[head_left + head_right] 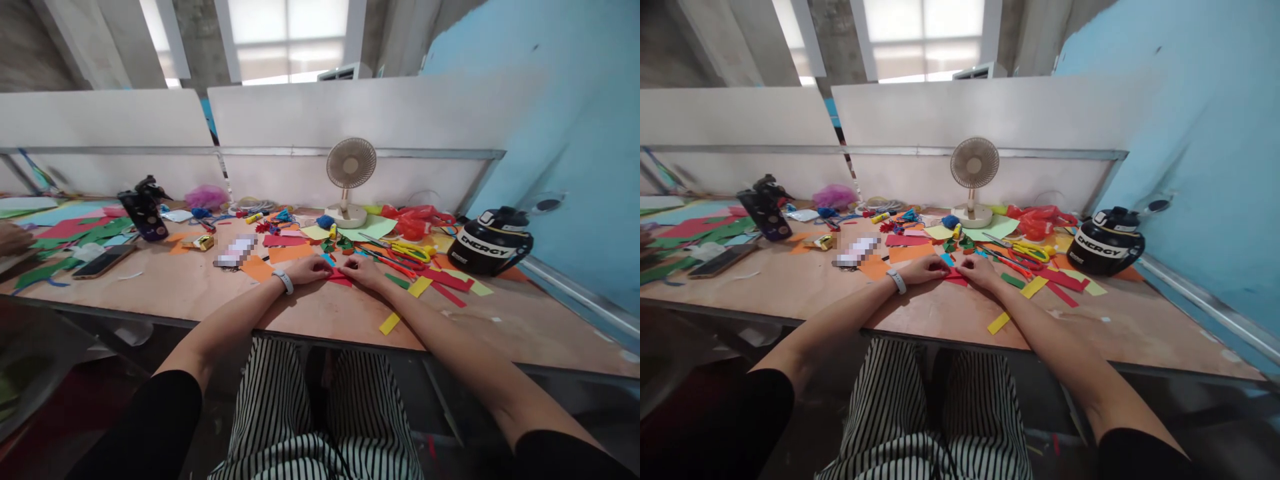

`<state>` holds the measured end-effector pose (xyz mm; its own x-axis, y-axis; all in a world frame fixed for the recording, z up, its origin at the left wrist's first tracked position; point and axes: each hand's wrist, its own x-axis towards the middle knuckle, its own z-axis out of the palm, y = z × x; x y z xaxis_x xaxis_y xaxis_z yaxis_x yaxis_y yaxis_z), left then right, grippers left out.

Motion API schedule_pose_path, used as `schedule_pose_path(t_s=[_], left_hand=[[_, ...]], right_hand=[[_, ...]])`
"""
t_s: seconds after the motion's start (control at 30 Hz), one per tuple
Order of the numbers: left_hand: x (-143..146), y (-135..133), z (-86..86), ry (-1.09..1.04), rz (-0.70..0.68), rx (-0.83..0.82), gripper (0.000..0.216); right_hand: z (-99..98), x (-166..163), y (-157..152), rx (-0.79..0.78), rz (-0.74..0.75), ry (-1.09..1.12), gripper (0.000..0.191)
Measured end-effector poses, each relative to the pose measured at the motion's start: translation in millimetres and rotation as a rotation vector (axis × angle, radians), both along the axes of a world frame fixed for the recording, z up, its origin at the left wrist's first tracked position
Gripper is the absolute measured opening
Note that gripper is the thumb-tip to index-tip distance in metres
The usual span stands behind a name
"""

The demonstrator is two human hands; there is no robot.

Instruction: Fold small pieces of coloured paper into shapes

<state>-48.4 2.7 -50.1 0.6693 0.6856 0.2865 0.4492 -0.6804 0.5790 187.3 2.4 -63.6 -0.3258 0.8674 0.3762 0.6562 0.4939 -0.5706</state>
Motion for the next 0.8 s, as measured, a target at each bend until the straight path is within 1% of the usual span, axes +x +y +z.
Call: schedule_pose_path(t_s=[0.3, 0.53, 0.8], left_hand=[[-0.9, 3.3, -2.8, 0.003, -0.01, -0.02, 0.02], [0.0, 4.1, -3.6, 0.011, 0.011, -0.017, 0.02], [1.0, 1.2, -2.8, 0.006, 0.025, -0.006, 0.018]], right_hand=[[-1.1, 0.6, 1.2, 0.002, 0.007, -0.01, 0.025], [-0.9, 1.0, 1.0, -0.006, -0.004, -0.017, 0.024], [-2.9, 1.3, 1.2, -0.02, -0.013, -0.022, 0.029]])
